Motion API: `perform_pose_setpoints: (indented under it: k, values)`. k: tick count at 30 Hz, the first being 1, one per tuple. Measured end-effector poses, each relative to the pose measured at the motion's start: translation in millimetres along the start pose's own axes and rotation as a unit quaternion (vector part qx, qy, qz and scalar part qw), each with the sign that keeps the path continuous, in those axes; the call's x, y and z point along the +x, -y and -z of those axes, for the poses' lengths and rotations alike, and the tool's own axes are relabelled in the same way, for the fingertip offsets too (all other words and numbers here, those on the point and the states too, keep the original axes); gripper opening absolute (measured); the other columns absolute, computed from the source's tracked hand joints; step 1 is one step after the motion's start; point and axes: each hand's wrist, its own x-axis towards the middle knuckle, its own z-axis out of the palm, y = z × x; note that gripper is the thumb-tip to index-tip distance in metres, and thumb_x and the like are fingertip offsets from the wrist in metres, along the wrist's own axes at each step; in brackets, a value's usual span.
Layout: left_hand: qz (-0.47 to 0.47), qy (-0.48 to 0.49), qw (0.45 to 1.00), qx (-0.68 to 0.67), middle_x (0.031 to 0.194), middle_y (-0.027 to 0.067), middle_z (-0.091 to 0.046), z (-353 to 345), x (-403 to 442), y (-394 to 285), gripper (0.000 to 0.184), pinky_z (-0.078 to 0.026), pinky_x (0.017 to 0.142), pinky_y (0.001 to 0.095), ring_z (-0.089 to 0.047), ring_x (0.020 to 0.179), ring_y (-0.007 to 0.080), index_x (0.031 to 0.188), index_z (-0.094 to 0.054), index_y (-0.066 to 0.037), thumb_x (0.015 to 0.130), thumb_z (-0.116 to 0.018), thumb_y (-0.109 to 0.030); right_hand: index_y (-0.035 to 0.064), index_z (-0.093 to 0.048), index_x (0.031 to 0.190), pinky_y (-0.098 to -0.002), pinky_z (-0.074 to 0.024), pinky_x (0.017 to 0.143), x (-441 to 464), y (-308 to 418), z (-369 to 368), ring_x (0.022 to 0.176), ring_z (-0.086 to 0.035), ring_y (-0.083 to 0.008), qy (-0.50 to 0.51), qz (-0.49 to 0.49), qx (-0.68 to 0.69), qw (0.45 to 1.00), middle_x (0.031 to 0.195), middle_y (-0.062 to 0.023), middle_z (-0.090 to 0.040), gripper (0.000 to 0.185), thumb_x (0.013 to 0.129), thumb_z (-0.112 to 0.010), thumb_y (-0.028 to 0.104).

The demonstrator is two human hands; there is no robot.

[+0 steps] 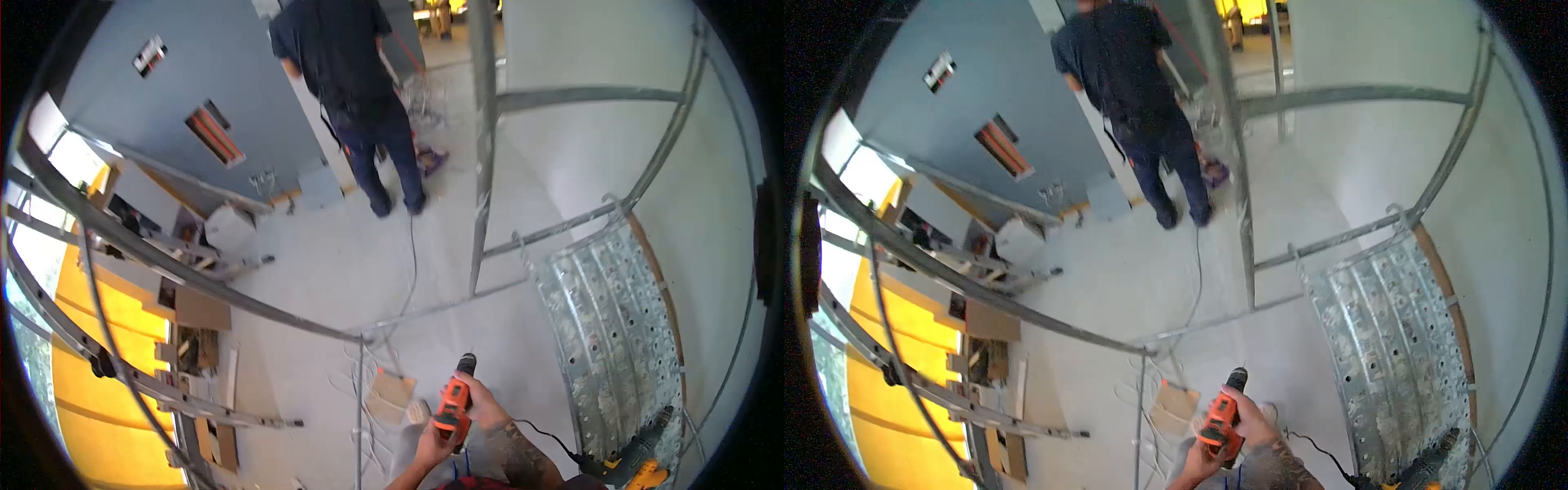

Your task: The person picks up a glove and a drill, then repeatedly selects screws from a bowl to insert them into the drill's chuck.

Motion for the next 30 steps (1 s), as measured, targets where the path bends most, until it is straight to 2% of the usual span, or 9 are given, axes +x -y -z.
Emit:
perform_pose_setpoints:
  k: [2, 7, 9, 11, 13, 17, 21, 25, 30]
  values:
    - [-0.219, 0.039, 0.973, 0.059, 0.121, 0.0212, -0.055, 39.0, -5.5, -18.9, 0.059, -0.045, 0.095, 0.0434, -0.054, 0.114, 0.0399, 0.131, -0.046, -0.004, 0.078, -0.068, -0.017, 0.0034, -0.055, 0.098, -0.0406, -0.0553, 0.071, -32.0, 21.3, -3.9, 0.079, -0.065, -0.025, 0.078, -0.032, -0.126, 0.989, 0.085, -0.0104, -0.064, 0.031, 0.084, -0.068, 0.028]
    - [-0.278, -0.085, 0.909, 0.3, 0.134, 0.0148, -0.049, 109.6, 5.3, -107.4, 0.054, -0.032, 0.108, 0.05, -0.04, 0.131, 0.0333, 0.132, -0.048, -0.008, 0.08, -0.061, -0.014, 0.0028, -0.058, 0.099, -0.0315, -0.0507, 0.055, -82.0, 23.1, -51.8, 0.062, -0.061, -0.0174, 0.164, -0.041, -0.425, 0.889, 0.075, -0.0069, -0.063, 0.041, 0.076, -0.073, 0.032]
    - [-0.318, 0.007, 0.77, 0.553, 0.136, 0.0131, -0.048, 117.3, 8.1, -124.4, 0.05, -0.027, 0.108, 0.0591, -0.039, 0.132, 0.0316, 0.135, -0.047, -0.01, 0.086, -0.055, -0.018, 0.0021, -0.061, 0.095, -0.0284, -0.0461, 0.049, -74.6, 14.7, -71.4, 0.056, -0.058, -0.0144, 0.167, -0.093, -0.743, 0.642, 0.072, -0.0039, -0.062, 0.042, 0.071, -0.075, 0.033]
    - [-0.278, 0.069, 0.737, 0.613, 0.121, 0.0102, -0.06, 110.6, 10.1, -91.8, 0.031, -0.022, 0.106, 0.0687, -0.051, 0.124, 0.0297, 0.119, -0.055, -0.01, 0.089, -0.05, -0.019, 0.0011, -0.063, 0.088, -0.028, -0.044, 0.046, -75.9, 11.0, -78.3, 0.054, -0.057, -0.0135, 0.243, -0.066, -0.71, 0.658, 0.069, -0.0021, -0.062, 0.038, 0.069, -0.075, 0.031]
    - [-0.206, 0.13, 0.769, 0.591, 0.101, 0.009, -0.068, 101.6, 7.8, -69.4, 0.021, -0.023, 0.103, 0.0707, -0.064, 0.105, 0.0277, 0.106, -0.056, -0.01, 0.088, -0.051, -0.017, 0.002, -0.065, 0.082, -0.0288, -0.0418, 0.045, -30.3, -6.9, -60.9, 0.052, -0.056, -0.0129, 0.285, -0.187, -0.728, 0.595, 0.066, -0.0016, -0.061, 0.033, 0.069, -0.076, 0.03]
    - [-0.202, 0.084, 0.82, 0.529, 0.092, 0.011, -0.07, 94.6, 7.4, -50.3, 0.018, -0.026, 0.102, 0.0697, -0.068, 0.093, 0.0268, 0.102, -0.056, -0.008, 0.087, -0.052, -0.017, 0.0064, -0.068, 0.075, -0.0288, -0.0407, 0.047, -43.7, -2.9, -72.4, 0.054, -0.056, -0.0129, 0.294, -0.197, -0.732, 0.582, 0.064, -0.0019, -0.061, 0.025, 0.07, -0.075, 0.03]
    - [-0.129, 0.185, 0.83, 0.511, 0.089, 0.0151, -0.07, 75.0, 27.0, -17.9, 0.026, -0.033, 0.1, 0.0643, -0.07, 0.084, 0.0317, 0.106, -0.059, -0.007, 0.084, -0.059, -0.021, 0.0022, -0.072, 0.091, -0.03, -0.0457, 0.057, -34.7, -15.8, -48.5, 0.063, -0.06, -0.0159, 0.28, -0.123, -0.779, 0.548, 0.074, -0.0059, -0.067, 0.045, 0.067, -0.078, 0.04]
    - [-0.151, 0.273, 0.796, 0.518, 0.089, 0.0181, -0.07, 65.0, 33.8, -26.3, 0.024, -0.052, 0.079, 0.0505, -0.069, 0.081, 0.0366, 0.094, -0.068, -0.005, 0.075, -0.064, -0.018, -0.003, -0.07, 0.088, -0.0357, -0.0466, 0.063, -31.3, -25.1, -25.7, 0.069, -0.061, -0.0204, 0.201, -0.009, -0.864, 0.461, 0.074, -0.0093, -0.066, 0.059, 0.064, -0.077, 0.05]
    - [-0.182, 0.377, 0.77, 0.482, 0.082, 0.0216, -0.068, 57.9, 55.4, -22.6, 0.021, -0.054, 0.072, 0.045, -0.067, 0.081, 0.0384, 0.082, -0.071, -0.004, 0.066, -0.065, -0.016, -0.0045, -0.068, 0.077, -0.0367, -0.0453, 0.059, -0.7, -36.1, 7.4, 0.062, -0.059, -0.0205, 0.218, -0.018, -0.836, 0.503, 0.065, -0.0093, -0.063, 0.057, 0.065, -0.074, 0.051]
